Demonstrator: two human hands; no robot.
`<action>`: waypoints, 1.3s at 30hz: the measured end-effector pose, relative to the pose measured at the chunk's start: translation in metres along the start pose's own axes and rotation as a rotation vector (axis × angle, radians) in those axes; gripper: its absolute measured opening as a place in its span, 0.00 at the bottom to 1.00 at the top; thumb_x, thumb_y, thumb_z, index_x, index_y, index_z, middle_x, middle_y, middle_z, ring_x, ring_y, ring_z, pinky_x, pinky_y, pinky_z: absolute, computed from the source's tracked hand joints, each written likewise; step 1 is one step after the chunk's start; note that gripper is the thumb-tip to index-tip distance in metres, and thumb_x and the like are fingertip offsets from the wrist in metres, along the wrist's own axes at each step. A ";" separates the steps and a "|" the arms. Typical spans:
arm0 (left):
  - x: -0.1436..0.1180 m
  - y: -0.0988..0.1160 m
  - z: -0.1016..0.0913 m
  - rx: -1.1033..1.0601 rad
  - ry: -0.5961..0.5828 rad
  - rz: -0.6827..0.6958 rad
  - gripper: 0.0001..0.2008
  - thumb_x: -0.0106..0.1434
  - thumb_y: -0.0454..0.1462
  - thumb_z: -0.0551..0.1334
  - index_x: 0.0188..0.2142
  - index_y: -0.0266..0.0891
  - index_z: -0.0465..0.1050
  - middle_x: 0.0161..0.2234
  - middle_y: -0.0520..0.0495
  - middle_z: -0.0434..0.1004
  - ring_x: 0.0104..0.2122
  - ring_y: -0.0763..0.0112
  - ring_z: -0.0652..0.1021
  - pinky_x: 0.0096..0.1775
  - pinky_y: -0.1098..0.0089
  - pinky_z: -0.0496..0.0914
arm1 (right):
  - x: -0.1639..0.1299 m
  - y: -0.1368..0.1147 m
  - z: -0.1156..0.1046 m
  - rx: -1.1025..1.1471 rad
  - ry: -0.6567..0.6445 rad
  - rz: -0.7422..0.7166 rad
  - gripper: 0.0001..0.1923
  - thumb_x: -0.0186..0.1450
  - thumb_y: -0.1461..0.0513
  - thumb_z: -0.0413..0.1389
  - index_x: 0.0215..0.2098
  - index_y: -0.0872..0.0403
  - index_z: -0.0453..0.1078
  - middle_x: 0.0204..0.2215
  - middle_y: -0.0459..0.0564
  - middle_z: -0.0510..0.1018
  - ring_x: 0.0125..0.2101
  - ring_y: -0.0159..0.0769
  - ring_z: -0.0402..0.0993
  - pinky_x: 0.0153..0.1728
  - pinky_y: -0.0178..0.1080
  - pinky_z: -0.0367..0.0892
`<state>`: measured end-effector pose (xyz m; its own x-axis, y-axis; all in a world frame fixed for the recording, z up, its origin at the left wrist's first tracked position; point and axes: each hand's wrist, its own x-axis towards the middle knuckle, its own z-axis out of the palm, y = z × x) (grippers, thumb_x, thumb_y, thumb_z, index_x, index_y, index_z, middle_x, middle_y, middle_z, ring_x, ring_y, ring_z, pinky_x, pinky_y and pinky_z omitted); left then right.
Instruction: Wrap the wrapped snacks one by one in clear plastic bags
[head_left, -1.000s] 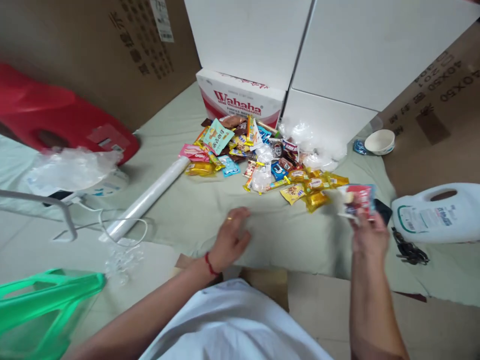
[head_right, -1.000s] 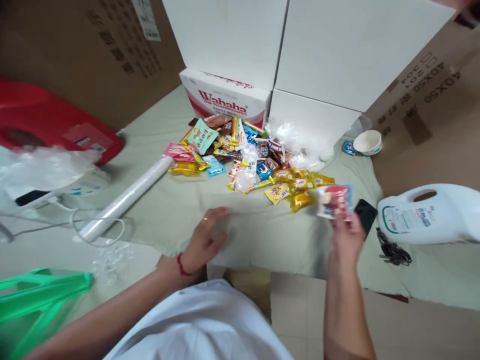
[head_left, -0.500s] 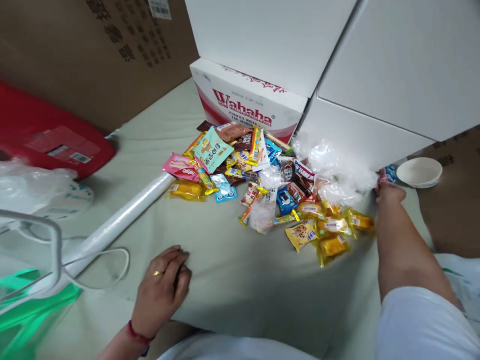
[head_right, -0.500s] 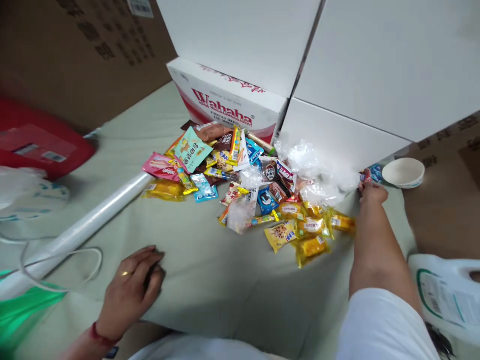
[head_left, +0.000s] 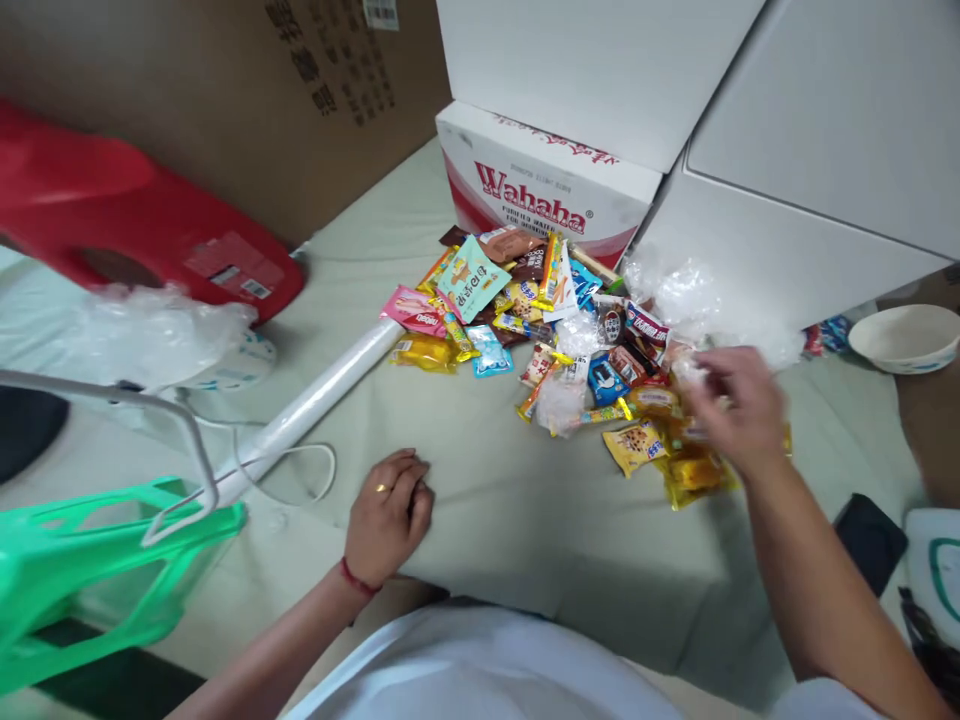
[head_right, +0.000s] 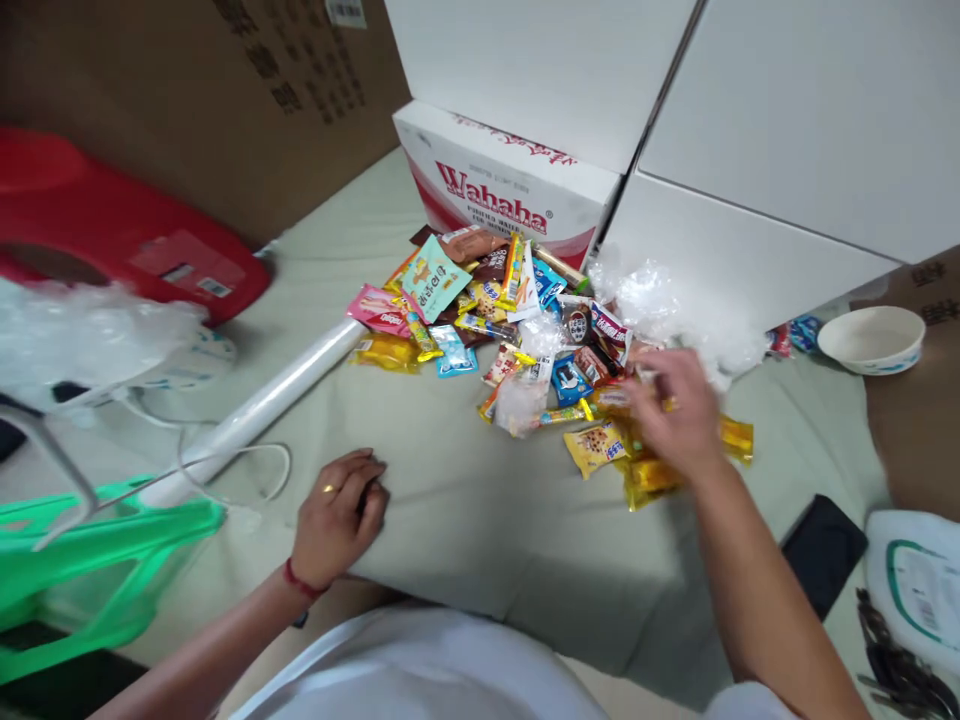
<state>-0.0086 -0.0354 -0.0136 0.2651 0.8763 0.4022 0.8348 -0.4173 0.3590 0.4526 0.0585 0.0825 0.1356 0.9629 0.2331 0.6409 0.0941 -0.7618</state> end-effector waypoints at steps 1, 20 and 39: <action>0.000 0.001 0.000 -0.008 -0.003 -0.008 0.10 0.64 0.30 0.59 0.45 0.39 0.73 0.42 0.41 0.76 0.52 0.54 0.78 0.53 0.54 0.74 | -0.008 -0.016 0.022 -0.088 -0.198 -0.174 0.21 0.63 0.53 0.66 0.52 0.47 0.76 0.57 0.56 0.72 0.52 0.51 0.71 0.51 0.55 0.71; 0.034 0.067 -0.019 -1.838 -0.428 -0.880 0.37 0.45 0.52 0.79 0.51 0.41 0.73 0.50 0.40 0.75 0.45 0.62 0.78 0.42 0.63 0.76 | -0.158 -0.172 0.168 1.251 -0.250 0.750 0.21 0.58 0.52 0.71 0.30 0.51 0.64 0.19 0.36 0.57 0.18 0.24 0.47 0.13 0.23 0.48; 0.025 0.050 -0.025 -1.320 -0.204 -0.355 0.21 0.66 0.55 0.63 0.33 0.39 0.73 0.30 0.49 0.74 0.33 0.69 0.72 0.41 0.67 0.66 | -0.146 -0.167 0.166 1.267 -0.216 1.007 0.24 0.51 0.58 0.76 0.28 0.53 0.64 0.14 0.33 0.60 0.13 0.19 0.52 0.08 0.20 0.49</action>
<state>0.0272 -0.0406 0.0354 0.2973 0.9542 0.0343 -0.1689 0.0172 0.9855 0.2002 -0.0559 0.0757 -0.0803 0.7658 -0.6380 -0.6458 -0.5275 -0.5520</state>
